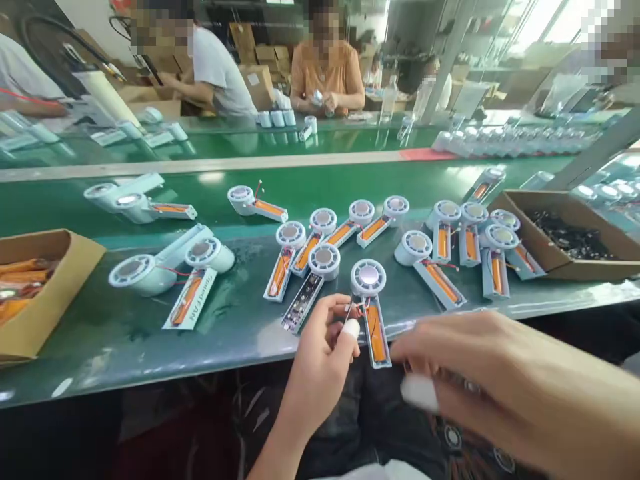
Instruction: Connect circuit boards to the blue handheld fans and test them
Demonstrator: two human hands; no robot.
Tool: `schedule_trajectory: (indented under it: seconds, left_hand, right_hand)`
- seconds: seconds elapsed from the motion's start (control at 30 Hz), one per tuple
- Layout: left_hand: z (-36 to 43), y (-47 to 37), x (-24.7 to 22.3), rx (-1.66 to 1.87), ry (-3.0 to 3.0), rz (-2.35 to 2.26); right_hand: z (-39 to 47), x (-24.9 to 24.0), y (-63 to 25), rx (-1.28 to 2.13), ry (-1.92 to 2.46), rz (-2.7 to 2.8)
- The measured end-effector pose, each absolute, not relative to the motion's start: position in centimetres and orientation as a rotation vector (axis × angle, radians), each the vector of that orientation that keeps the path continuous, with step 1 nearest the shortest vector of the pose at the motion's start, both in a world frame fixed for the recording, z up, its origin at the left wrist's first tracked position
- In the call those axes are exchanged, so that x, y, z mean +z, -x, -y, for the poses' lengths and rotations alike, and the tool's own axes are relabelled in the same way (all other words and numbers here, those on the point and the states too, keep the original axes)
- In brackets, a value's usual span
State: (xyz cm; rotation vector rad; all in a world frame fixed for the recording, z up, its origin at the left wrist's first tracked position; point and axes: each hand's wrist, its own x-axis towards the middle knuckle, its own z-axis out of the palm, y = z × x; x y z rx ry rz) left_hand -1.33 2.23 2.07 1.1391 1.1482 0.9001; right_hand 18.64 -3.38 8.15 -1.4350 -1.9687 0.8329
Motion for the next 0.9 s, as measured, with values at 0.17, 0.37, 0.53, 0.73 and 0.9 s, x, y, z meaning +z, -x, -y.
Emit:
schedule_trajectory:
  seconds: [0.17,0.37,0.53,0.73,0.9]
  left_hand:
    - [-1.8,0.0,1.5,1.024,-0.983,-1.138]
    - [-2.4,-0.8,1.1,1.035,-1.031,-1.097]
    - [-2.6,-0.3,0.4,1.036,-1.261,-1.215]
    - [-3.6,-0.3,0.4,0.839,-1.243,-1.099]
    - [-3.6,-0.5,0.3,0.719,-0.851,-0.931]
  right_hand:
    - [-1.2,7.2,-15.9,1.049,1.627,1.607]
    - [-1.6,1.6,-15.6,1.232,1.485,1.360]
    - [-2.6,2.1,-16.5,1.509,1.169,1.091]
    - [-1.2,3.2,-14.4,1.605,0.943,1.045]
    - [0.1,3.5,-14.3,1.625,0.956,1.135]
